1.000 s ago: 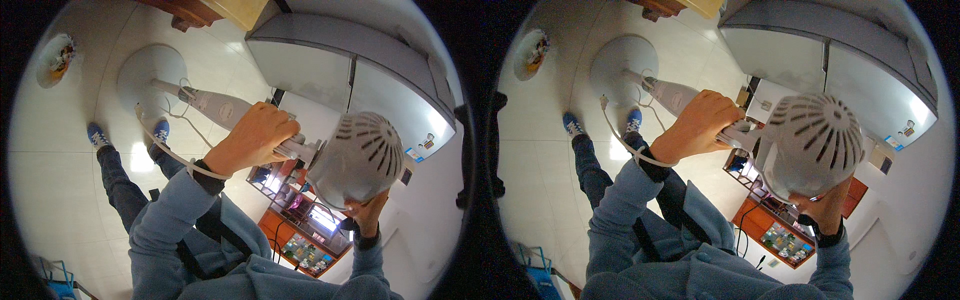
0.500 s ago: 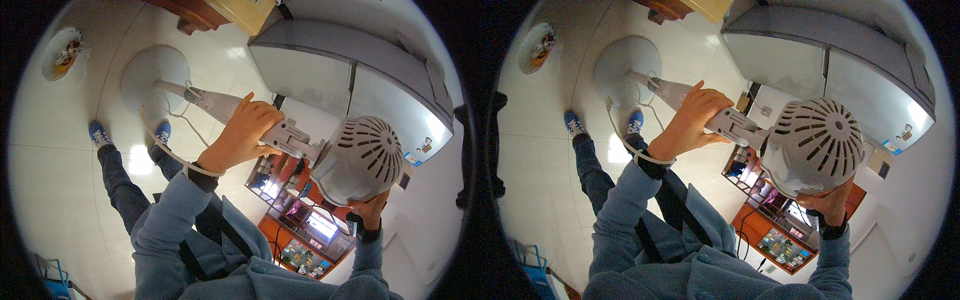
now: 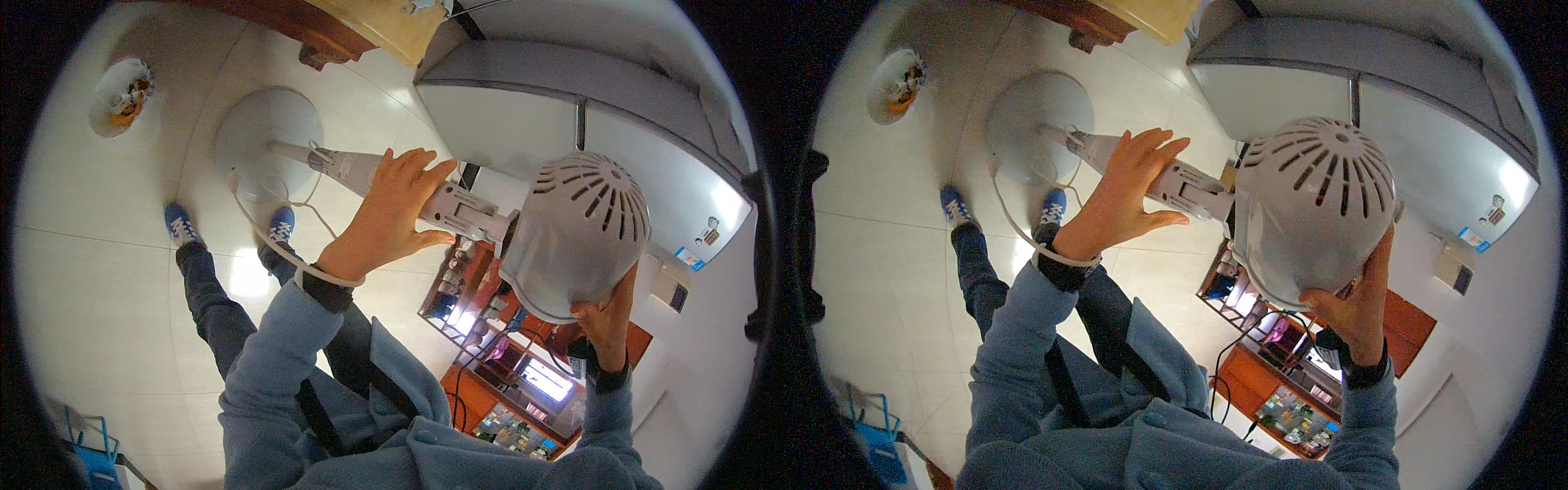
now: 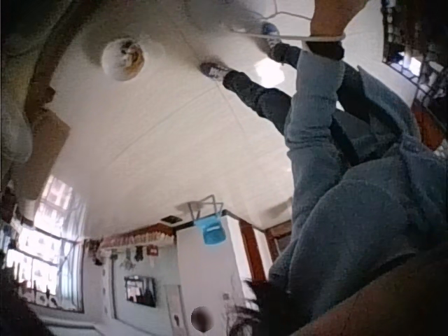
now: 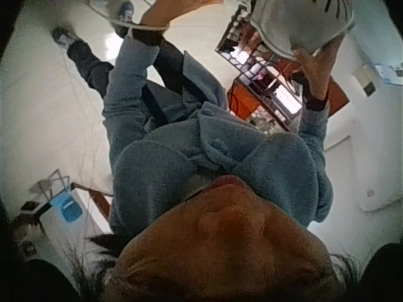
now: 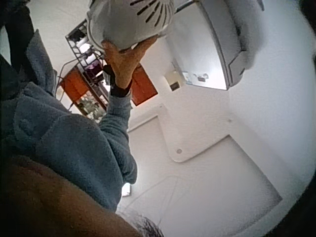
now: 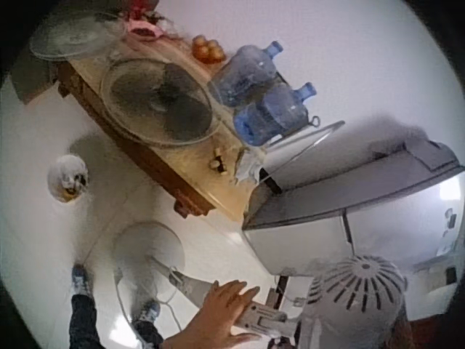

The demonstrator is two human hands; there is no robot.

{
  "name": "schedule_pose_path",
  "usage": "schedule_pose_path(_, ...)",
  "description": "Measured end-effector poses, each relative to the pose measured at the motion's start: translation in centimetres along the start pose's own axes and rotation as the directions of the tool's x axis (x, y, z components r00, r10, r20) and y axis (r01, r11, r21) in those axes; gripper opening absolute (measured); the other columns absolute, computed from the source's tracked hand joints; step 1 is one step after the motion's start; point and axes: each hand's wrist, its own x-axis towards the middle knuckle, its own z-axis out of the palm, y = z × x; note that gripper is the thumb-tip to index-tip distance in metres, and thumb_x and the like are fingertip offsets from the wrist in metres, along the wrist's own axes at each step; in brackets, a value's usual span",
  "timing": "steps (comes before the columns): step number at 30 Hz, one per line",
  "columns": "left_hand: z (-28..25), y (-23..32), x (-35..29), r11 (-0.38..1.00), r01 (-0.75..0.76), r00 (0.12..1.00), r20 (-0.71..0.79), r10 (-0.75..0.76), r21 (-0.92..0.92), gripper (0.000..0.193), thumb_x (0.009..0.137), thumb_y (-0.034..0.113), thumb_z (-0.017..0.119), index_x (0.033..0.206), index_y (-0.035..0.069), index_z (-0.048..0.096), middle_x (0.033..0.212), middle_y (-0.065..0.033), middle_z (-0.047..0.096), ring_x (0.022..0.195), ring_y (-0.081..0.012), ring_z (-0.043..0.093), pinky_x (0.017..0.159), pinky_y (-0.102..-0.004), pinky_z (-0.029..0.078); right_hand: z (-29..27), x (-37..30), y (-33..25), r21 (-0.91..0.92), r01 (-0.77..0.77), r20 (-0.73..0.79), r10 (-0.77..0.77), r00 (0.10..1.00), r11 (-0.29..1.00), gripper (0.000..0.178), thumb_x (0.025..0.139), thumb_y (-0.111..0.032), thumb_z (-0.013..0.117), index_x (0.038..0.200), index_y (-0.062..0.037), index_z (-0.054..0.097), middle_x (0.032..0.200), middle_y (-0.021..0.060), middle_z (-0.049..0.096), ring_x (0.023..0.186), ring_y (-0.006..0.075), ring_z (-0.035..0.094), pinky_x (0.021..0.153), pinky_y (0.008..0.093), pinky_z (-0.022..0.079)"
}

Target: The person assembles a standing fan by attaching the motor housing to the stand and tightening multiple screws with a screwdriver. They rotate the fan head to access different screw locations and secure the components together.

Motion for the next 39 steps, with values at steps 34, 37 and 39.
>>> schedule_pose_path(34, -0.1, 0.3, 7.0, 0.788, -0.49, 0.753, 0.275, 0.598, -0.372, 0.025, 0.09, 0.016, 0.058, 0.106, -0.002, 0.054, 0.09, -0.0091, 0.065, 0.081, -0.0133, 0.059, 0.072, -0.028, 0.048, 19.9, 6.1, 6.1, 0.281, 0.923, -0.938, -0.125, 0.322, 0.263, 0.079, 0.075, -0.043, 0.074, 0.132, -0.0014, 0.038, 0.122, 0.0127, 0.05, 0.114, 0.0216, 0.048, 0.097, 0.0329, 0.038)
schedule_pose_path(37, 0.2, 0.5, 7.0, 0.776, -0.476, 0.748, 0.274, 0.604, -0.414, 0.025, 0.09, 0.017, 0.059, 0.106, -0.002, 0.054, 0.091, -0.0088, 0.065, 0.082, -0.0128, 0.058, 0.073, -0.0282, 0.047, 19.8, 6.4, 5.7, 0.318, 0.903, -0.928, -0.101, 0.359, 0.29, 0.07, 0.078, -0.044, 0.071, 0.125, 0.0009, 0.044, 0.117, 0.0128, 0.053, 0.107, 0.0191, 0.051, 0.094, 0.032, 0.039)
schedule_pose_path(39, 0.1, 0.8, 7.4, 0.79, -0.463, 0.739, 0.317, 0.595, -0.403, 0.027, 0.091, 0.019, 0.058, 0.108, -0.001, 0.053, 0.091, -0.0074, 0.063, 0.079, -0.0122, 0.058, 0.071, -0.0277, 0.048, 19.6, 6.6, 5.7, 0.277, 0.893, -0.941, -0.089, 0.327, 0.354, 0.067, 0.078, -0.045, 0.07, 0.12, 0.0027, 0.048, 0.111, 0.0118, 0.056, 0.102, 0.0175, 0.053, 0.09, 0.0308, 0.041)
